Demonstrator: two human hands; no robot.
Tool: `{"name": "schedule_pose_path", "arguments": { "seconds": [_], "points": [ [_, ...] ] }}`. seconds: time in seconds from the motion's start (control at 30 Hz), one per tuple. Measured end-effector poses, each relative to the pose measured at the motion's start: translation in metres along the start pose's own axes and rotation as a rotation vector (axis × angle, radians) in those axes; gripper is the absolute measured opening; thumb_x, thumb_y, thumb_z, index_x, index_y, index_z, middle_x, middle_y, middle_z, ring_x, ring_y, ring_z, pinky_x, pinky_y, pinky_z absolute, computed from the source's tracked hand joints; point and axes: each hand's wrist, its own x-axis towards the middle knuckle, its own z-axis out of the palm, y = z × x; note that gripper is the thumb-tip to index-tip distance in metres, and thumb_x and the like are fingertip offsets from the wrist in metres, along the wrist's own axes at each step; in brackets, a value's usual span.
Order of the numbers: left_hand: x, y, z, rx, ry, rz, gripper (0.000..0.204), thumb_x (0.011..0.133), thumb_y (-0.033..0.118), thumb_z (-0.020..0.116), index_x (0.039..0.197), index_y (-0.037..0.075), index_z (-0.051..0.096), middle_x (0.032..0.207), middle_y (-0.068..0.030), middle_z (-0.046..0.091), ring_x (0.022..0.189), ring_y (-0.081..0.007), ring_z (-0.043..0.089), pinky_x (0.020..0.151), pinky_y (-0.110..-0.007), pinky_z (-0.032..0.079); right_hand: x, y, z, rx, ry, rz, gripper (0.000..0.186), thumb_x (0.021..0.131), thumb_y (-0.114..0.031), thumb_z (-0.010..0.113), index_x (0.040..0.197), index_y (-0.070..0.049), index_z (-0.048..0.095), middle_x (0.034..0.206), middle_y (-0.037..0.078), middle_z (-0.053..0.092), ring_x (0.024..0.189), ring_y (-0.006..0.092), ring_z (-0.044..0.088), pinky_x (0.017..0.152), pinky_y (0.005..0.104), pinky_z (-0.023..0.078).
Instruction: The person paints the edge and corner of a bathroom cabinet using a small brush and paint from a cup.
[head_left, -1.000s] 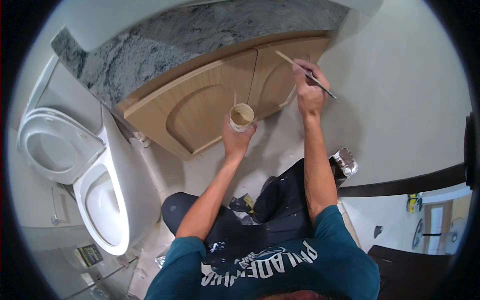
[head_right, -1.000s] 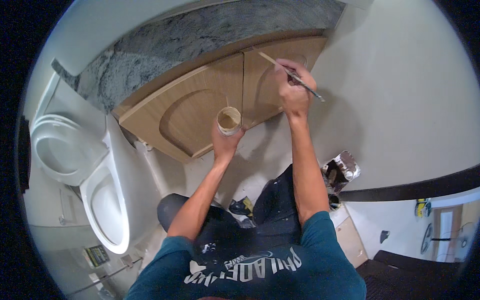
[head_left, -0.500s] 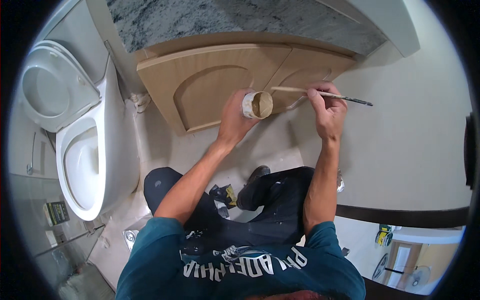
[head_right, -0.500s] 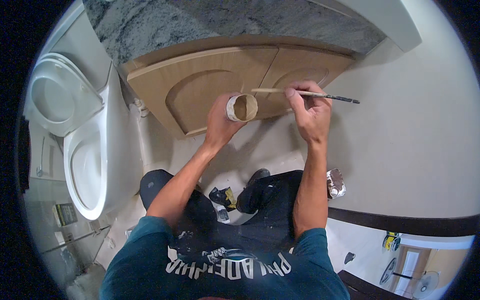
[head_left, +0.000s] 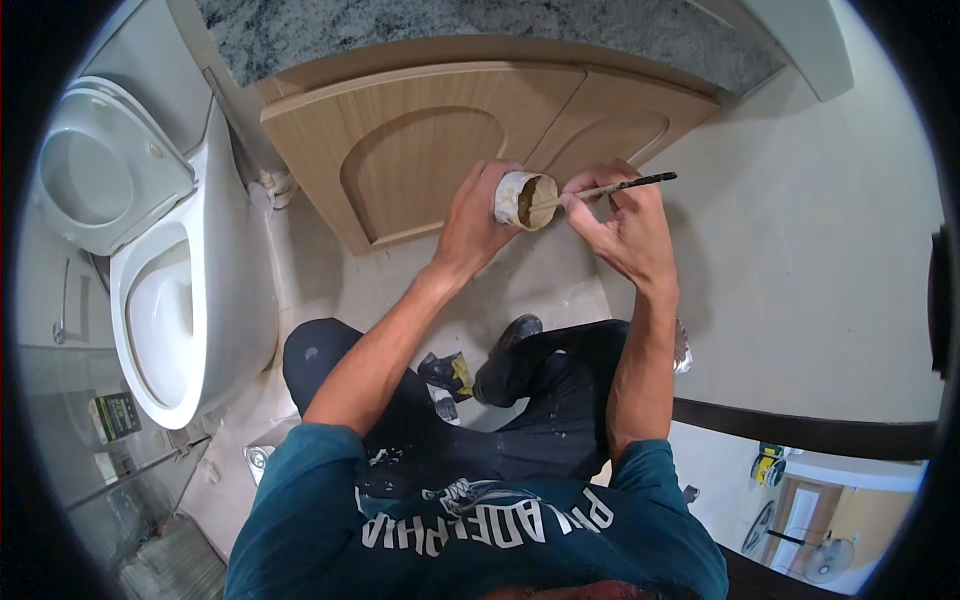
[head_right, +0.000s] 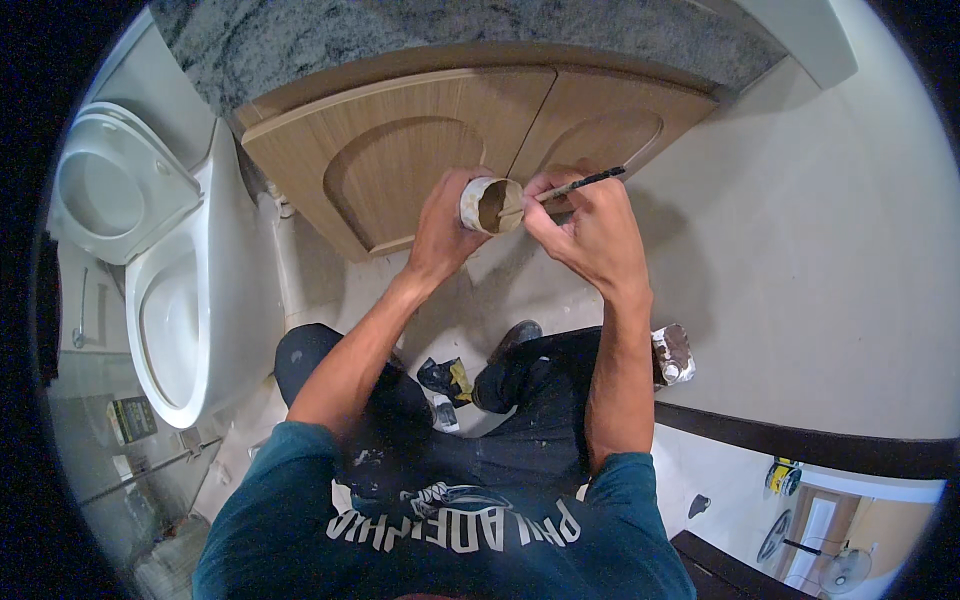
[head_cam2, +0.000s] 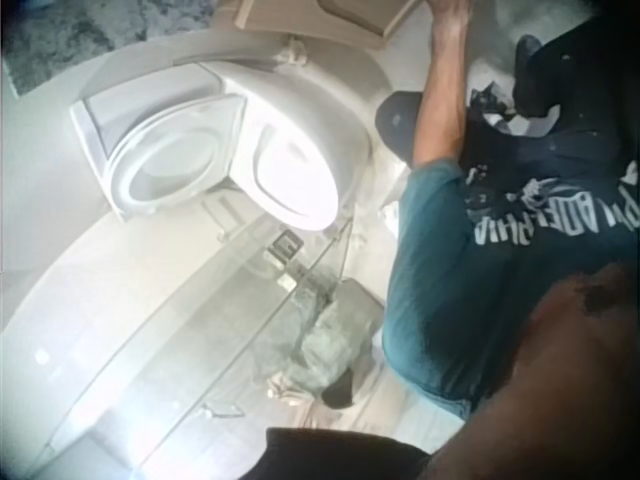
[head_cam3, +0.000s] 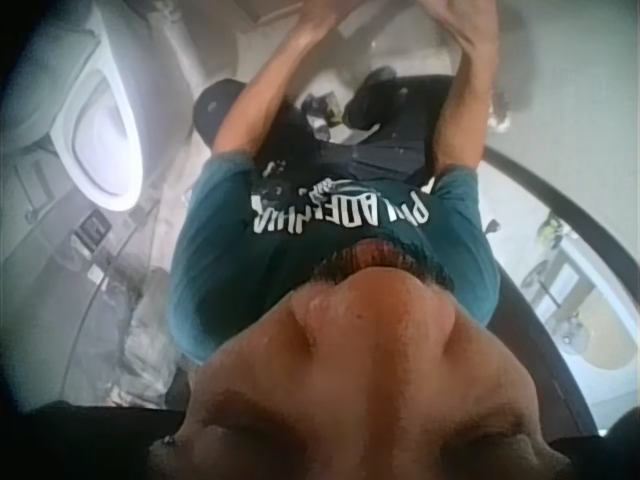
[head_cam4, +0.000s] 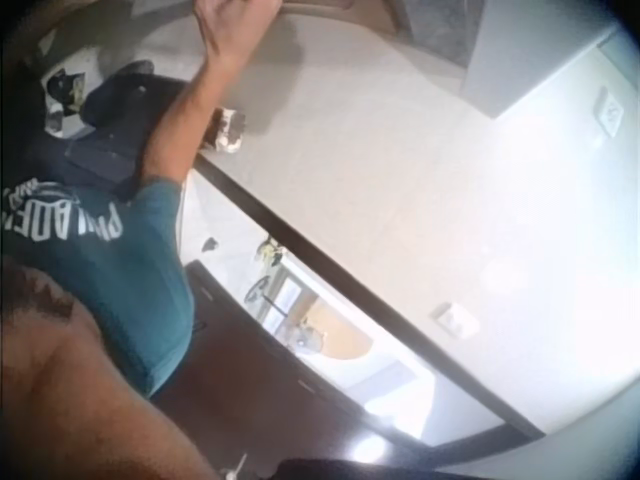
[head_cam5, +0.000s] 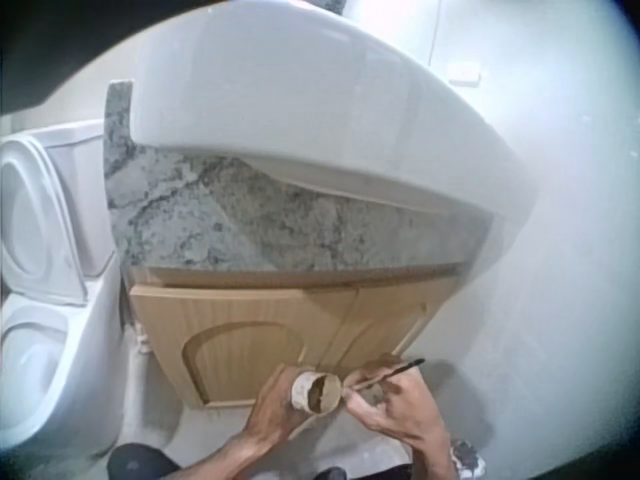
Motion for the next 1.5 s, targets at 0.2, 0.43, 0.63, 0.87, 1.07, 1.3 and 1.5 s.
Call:
{"name": "schedule_pose_path", "arguments": {
  "seconds": [0.2,0.43,0.63,0.87,1.07,1.3,1.5],
  "points": [
    [0.0,-0.002,0.001,0.009,-0.009,0.016,0.06,0.07,-0.003,0.085,0.124,0.006,0.06,0.122,-0.0167,0.062,0.115,-0.0412,0.061,0.094,-0.046,0.052,-0.002,0.009,0.002,-0.066,0.013,-0.079,0.016,0.079,-0.016,0.072,0.084,0.0,0.072,0.076,0.015,0.066,0.064,0.0277,0.063,0.056,0.0365,0.049],
    [-0.003,0.001,-0.001,0.051,-0.003,-0.014,0.058,0.072,-0.001,0.084,0.125,0.006,0.06,0.124,-0.0165,0.062,0.116,-0.0414,0.061,0.094,-0.046,0.052,-0.003,0.005,0.007,-0.076,0.001,-0.082,0.016,0.078,-0.015,0.073,0.086,-0.001,0.072,0.079,0.016,0.067,0.072,0.0317,0.064,0.065,0.039,0.051],
    [-0.003,-0.001,0.0,0.058,0.01,-0.012,0.065,0.067,-0.006,0.086,0.125,0.007,0.06,0.12,-0.0155,0.063,0.113,-0.0391,0.062,0.093,-0.045,0.052,-0.003,-0.002,0.004,-0.066,-0.016,-0.008,0.016,0.077,-0.014,0.073,0.086,-0.001,0.072,0.081,0.016,0.068,0.078,0.0344,0.066,0.072,0.0408,0.053],
    [-0.003,0.002,-0.001,0.065,-0.002,-0.017,0.066,0.066,-0.007,0.085,0.126,0.007,0.059,0.12,-0.0158,0.062,0.113,-0.0399,0.062,0.094,-0.046,0.052,-0.003,0.0,0.004,-0.08,-0.02,-0.017,0.017,0.077,-0.015,0.074,0.087,-0.002,0.072,0.081,0.017,0.067,0.079,0.0345,0.066,0.072,0.0411,0.053],
    [-0.002,0.001,-0.001,0.063,-0.004,-0.018,0.066,0.067,-0.007,0.084,0.126,0.007,0.059,0.12,-0.0161,0.062,0.113,-0.0399,0.061,0.095,-0.045,0.052,-0.005,0.0,0.004,-0.062,-0.032,0.044,0.019,0.077,-0.016,0.075,0.09,-0.003,0.072,0.084,0.016,0.066,0.081,0.0339,0.066,0.072,0.0407,0.052],
    [-0.004,-0.002,-0.002,0.082,0.0,-0.006,0.064,0.068,-0.006,0.084,0.126,0.007,0.059,0.12,-0.0165,0.062,0.113,-0.0402,0.061,0.094,-0.045,0.051,-0.004,0.003,0.002,-0.052,-0.025,-0.016,0.019,0.077,-0.016,0.075,0.09,-0.003,0.07,0.085,0.016,0.067,0.082,0.0341,0.065,0.074,0.0412,0.052],
    [-0.004,-0.002,-0.004,0.098,-0.023,-0.057,0.06,0.073,-0.001,0.082,0.127,0.008,0.058,0.125,-0.0158,0.06,0.117,-0.0413,0.059,0.095,-0.047,0.052,-0.003,0.002,0.0,-0.059,-0.043,-0.024,0.019,0.076,-0.016,0.074,0.089,-0.002,0.07,0.084,0.016,0.068,0.084,0.0343,0.066,0.075,0.0413,0.052]
  ]
}}
